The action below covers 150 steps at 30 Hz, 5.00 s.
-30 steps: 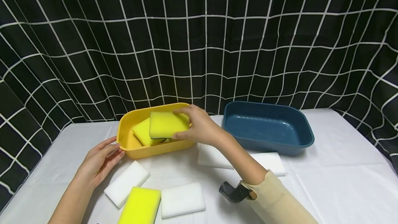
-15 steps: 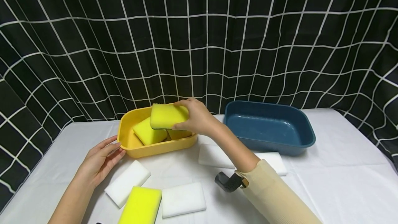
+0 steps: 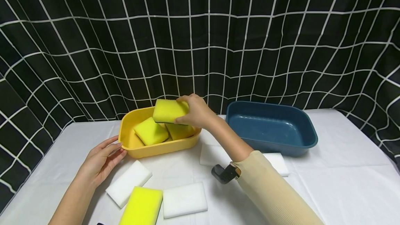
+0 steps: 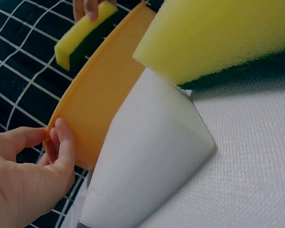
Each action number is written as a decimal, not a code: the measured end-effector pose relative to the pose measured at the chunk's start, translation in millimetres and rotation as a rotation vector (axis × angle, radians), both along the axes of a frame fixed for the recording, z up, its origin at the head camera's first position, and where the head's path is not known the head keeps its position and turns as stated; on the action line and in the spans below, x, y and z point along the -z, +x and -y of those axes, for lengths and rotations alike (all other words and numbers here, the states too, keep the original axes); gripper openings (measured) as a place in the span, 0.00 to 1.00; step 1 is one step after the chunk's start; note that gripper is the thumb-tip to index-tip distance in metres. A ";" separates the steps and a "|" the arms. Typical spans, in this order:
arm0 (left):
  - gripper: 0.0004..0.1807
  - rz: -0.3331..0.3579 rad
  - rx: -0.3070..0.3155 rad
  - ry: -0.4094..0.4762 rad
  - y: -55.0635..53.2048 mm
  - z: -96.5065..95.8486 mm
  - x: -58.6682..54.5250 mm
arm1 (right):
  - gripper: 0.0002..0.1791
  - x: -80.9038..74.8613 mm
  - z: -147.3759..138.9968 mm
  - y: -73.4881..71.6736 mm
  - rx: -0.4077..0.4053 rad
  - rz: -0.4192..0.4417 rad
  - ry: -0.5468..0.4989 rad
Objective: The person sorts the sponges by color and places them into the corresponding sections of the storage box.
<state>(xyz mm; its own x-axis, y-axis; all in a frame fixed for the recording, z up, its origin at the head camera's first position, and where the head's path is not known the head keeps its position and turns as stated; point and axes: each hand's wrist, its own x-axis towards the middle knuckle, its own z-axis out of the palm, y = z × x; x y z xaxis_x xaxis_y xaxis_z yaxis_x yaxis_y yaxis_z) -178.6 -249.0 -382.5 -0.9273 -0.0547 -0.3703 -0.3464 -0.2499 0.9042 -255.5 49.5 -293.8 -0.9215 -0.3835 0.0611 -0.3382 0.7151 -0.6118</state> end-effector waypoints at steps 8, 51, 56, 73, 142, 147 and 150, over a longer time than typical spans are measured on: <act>0.37 -0.010 0.006 0.013 -0.6 0.5 -0.2 | 0.39 0.4 -2.8 -10.4 0.047 0.022 -0.001; 0.36 -0.042 0.034 0.020 -1.4 3.6 1.3 | 0.36 14.7 -12.6 9.8 -0.022 0.005 -0.070; 0.36 -0.038 0.032 0.015 -1.1 2.9 0.9 | 0.36 15.6 -9.9 17.8 -0.042 0.028 -0.088; 0.36 -0.027 0.027 0.025 -0.7 2.5 0.0 | 0.34 20.7 -0.1 52.0 -0.142 -0.003 -0.161; 0.39 -0.088 0.108 0.005 1.0 12.8 -4.6 | 0.43 105.8 49.4 97.4 -0.608 0.147 0.016; 0.38 -0.086 0.107 0.004 1.0 11.8 -4.9 | 0.47 112.3 49.8 93.6 -0.660 0.140 0.062; 0.38 -0.084 0.107 0.005 1.1 11.7 -4.9 | 0.49 89.2 47.3 103.2 -0.672 0.180 0.080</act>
<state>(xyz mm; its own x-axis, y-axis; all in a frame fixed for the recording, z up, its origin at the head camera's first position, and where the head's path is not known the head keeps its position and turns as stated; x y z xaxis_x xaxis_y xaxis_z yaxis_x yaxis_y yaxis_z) -177.5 -260.7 -377.7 -0.9555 0.0477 -0.2911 -0.2943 -0.2200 0.9301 -152.3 2.3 -383.0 -0.4762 -0.8708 -0.1225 -0.6214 0.4318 -0.6538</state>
